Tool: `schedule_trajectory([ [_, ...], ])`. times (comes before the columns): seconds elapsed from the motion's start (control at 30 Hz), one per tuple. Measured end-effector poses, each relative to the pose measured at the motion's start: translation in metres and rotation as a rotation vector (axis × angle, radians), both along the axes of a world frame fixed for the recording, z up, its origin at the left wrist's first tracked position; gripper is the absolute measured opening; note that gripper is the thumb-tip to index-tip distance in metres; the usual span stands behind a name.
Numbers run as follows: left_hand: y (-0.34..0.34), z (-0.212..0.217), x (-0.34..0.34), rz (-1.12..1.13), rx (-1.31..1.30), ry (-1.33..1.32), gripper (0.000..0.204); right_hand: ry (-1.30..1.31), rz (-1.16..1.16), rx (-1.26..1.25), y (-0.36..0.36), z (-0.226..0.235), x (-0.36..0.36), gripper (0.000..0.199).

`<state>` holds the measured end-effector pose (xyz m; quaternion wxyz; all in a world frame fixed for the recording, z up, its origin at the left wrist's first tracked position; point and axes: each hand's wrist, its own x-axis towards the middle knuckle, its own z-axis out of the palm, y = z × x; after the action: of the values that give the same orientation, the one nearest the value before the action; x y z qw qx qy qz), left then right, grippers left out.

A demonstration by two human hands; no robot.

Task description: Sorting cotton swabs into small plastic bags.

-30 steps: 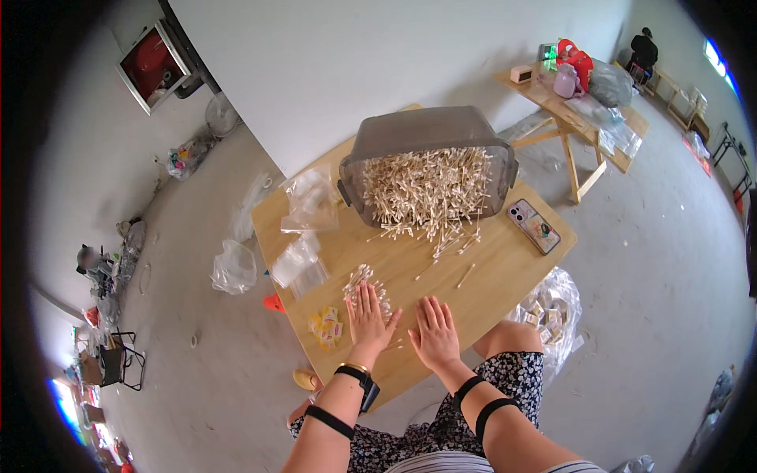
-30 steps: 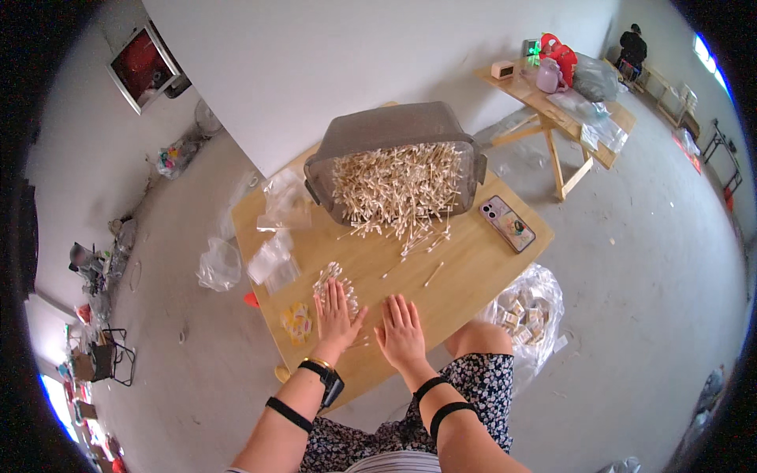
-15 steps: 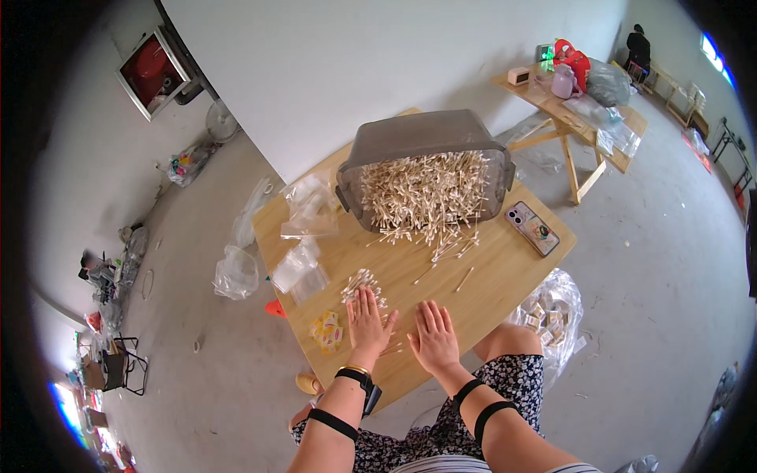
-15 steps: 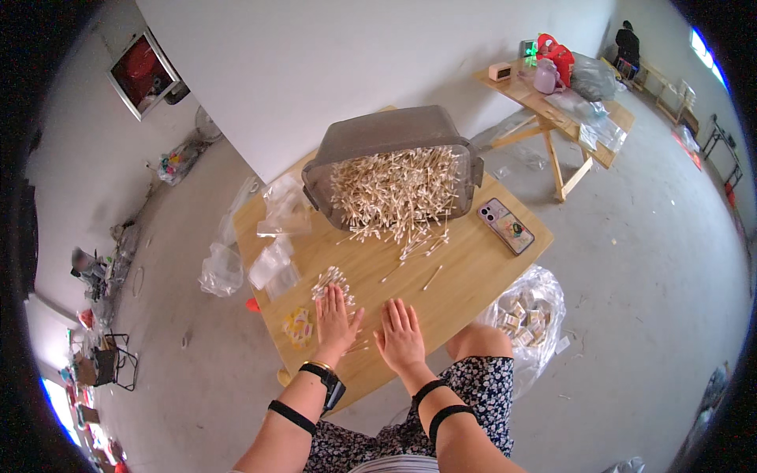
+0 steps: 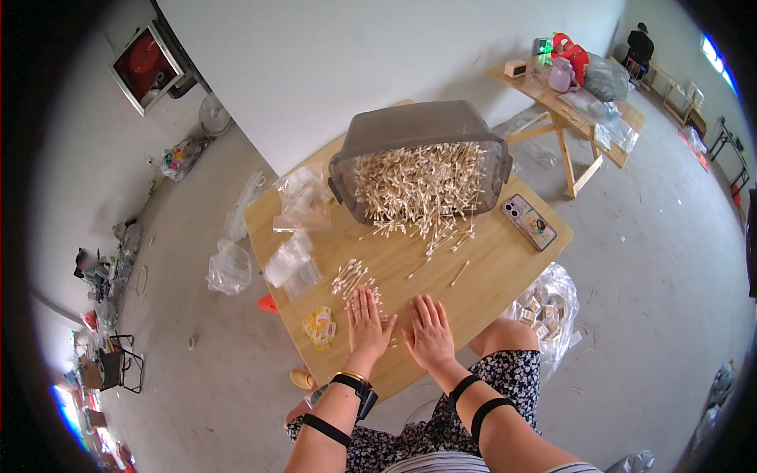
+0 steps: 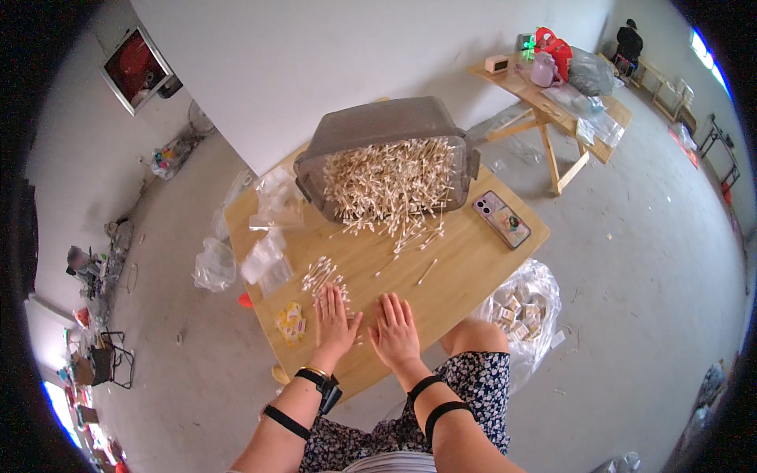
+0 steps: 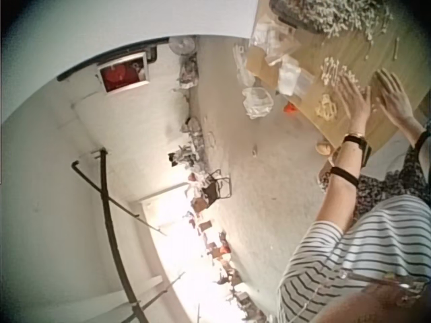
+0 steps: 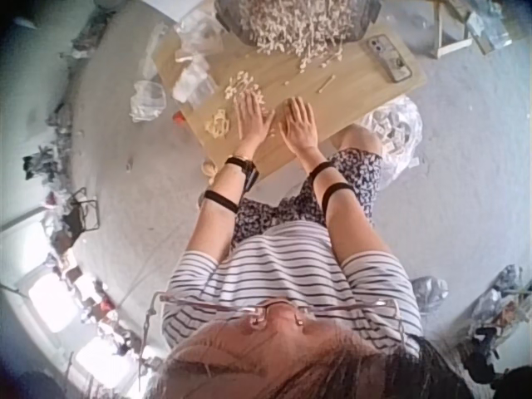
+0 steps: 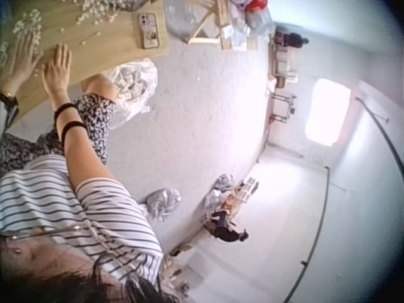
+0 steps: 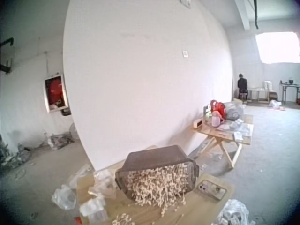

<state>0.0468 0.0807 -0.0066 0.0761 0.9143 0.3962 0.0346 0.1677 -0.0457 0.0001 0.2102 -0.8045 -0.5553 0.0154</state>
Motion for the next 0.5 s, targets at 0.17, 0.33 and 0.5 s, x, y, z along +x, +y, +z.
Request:
schedule_trajectory([
  [0.17, -0.019, -0.003, -0.009, -0.013, 0.016, -0.016, 0.092, 0.033, 0.007, 0.020, 0.000, -0.002, 0.000, 0.066],
  [0.33, -0.035, -0.004, -0.017, -0.029, -0.037, -0.004, 0.093, 0.067, 0.006, 0.021, 0.001, -0.006, 0.000, 0.066],
  [0.5, -0.045, 0.001, -0.021, -0.034, -0.084, 0.007, 0.092, 0.001, -0.002, 0.008, 0.001, -0.008, 0.001, 0.065],
])
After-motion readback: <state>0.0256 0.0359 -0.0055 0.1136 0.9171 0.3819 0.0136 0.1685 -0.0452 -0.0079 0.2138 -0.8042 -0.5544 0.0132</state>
